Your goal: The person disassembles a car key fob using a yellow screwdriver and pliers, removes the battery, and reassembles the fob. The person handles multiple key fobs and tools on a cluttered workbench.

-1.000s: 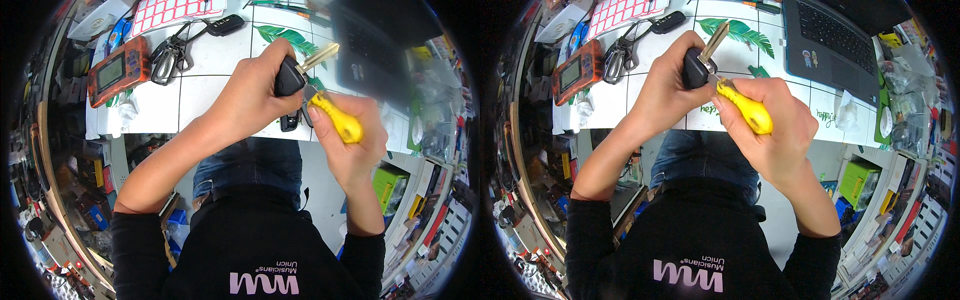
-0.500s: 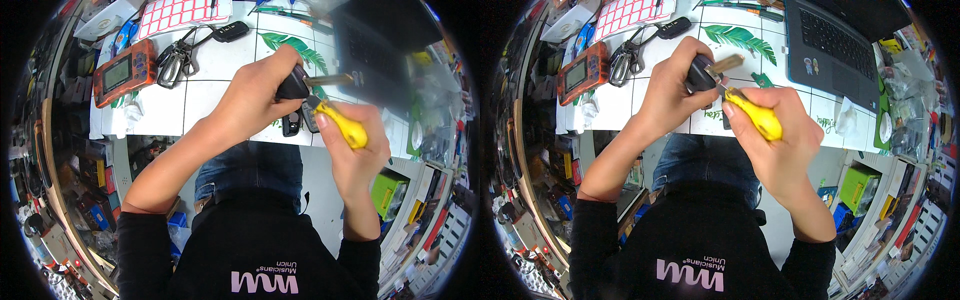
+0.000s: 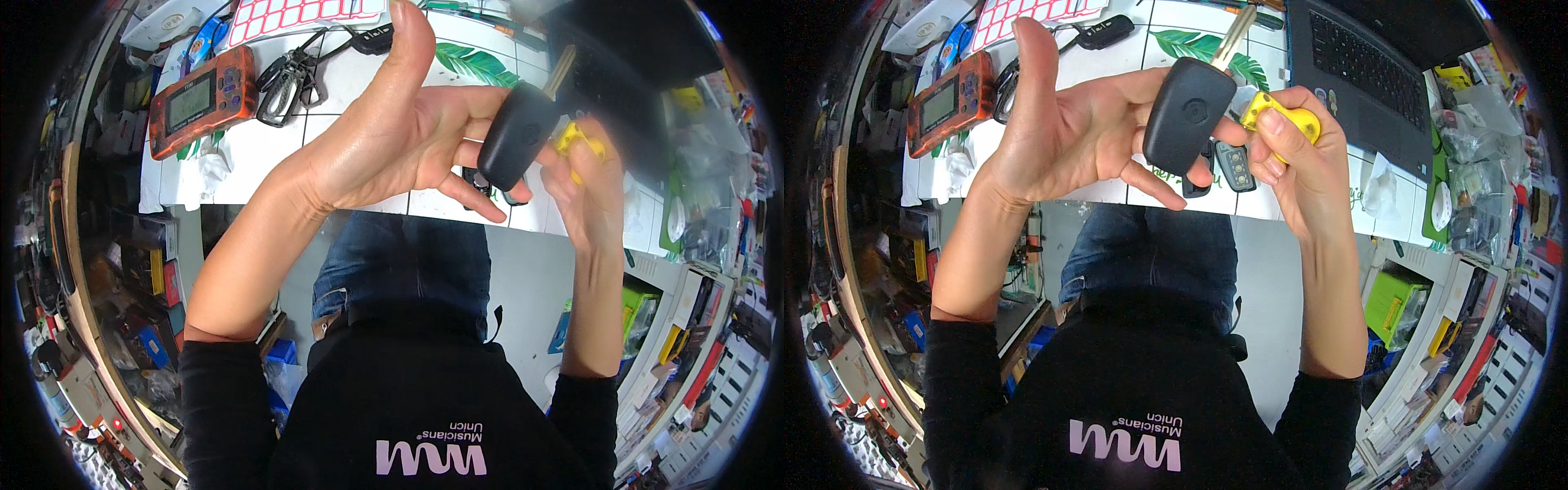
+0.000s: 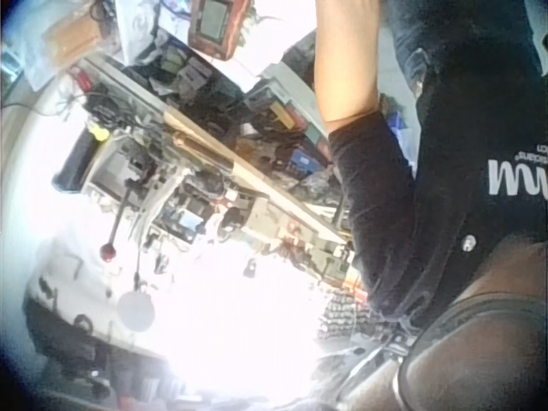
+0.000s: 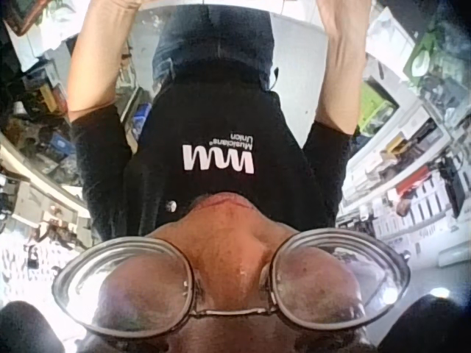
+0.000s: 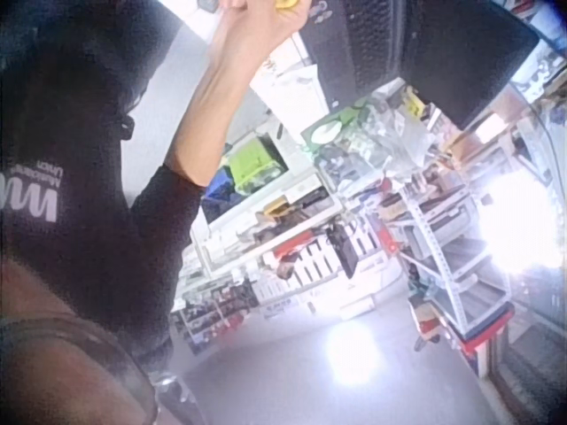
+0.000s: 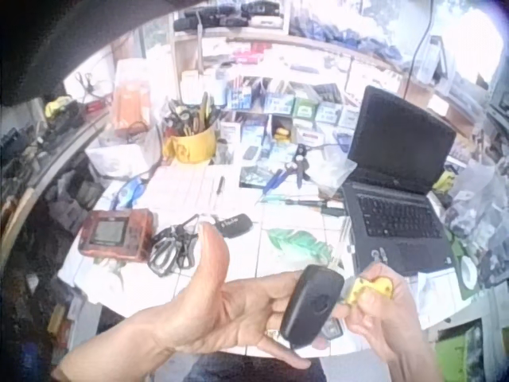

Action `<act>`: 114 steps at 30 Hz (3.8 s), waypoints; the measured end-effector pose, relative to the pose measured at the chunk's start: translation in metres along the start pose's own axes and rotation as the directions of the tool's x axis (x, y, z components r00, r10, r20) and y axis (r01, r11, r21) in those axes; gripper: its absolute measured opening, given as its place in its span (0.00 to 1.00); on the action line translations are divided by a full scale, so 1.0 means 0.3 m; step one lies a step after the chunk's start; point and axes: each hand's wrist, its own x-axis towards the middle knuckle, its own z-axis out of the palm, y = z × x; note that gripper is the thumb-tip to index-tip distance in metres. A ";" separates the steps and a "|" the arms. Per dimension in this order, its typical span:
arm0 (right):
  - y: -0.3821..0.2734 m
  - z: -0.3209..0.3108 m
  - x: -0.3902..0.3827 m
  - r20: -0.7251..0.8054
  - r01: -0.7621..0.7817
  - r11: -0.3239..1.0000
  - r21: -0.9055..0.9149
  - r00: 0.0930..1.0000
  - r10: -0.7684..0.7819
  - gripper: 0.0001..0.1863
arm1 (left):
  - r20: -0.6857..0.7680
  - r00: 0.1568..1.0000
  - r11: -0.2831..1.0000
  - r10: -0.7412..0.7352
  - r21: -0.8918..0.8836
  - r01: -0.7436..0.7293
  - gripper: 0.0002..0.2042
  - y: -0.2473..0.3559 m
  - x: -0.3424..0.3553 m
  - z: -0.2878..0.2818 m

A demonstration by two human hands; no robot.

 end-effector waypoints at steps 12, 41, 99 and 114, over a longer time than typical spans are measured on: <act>0.038 0.136 -0.063 -0.106 0.203 0.824 -0.529 0.947 -0.302 0.09 | -0.152 0.687 0.322 0.710 0.939 -0.125 0.20 -0.158 0.061 -0.056; -0.007 0.111 -0.131 0.063 0.334 0.702 -0.629 0.922 -0.382 0.09 | -0.247 0.846 0.837 0.472 0.426 -0.343 0.15 -0.175 0.043 -0.029; 0.020 0.111 -0.163 0.024 0.185 0.658 -0.730 0.969 -0.246 0.15 | -0.125 0.985 0.678 0.115 -0.715 -0.170 0.20 -0.161 0.120 -0.071; 0.160 -0.211 -0.107 0.189 0.041 -0.303 -0.952 0.859 -0.476 0.23 | -0.583 0.607 0.832 0.541 0.476 -0.285 0.19 -0.276 -0.146 -0.316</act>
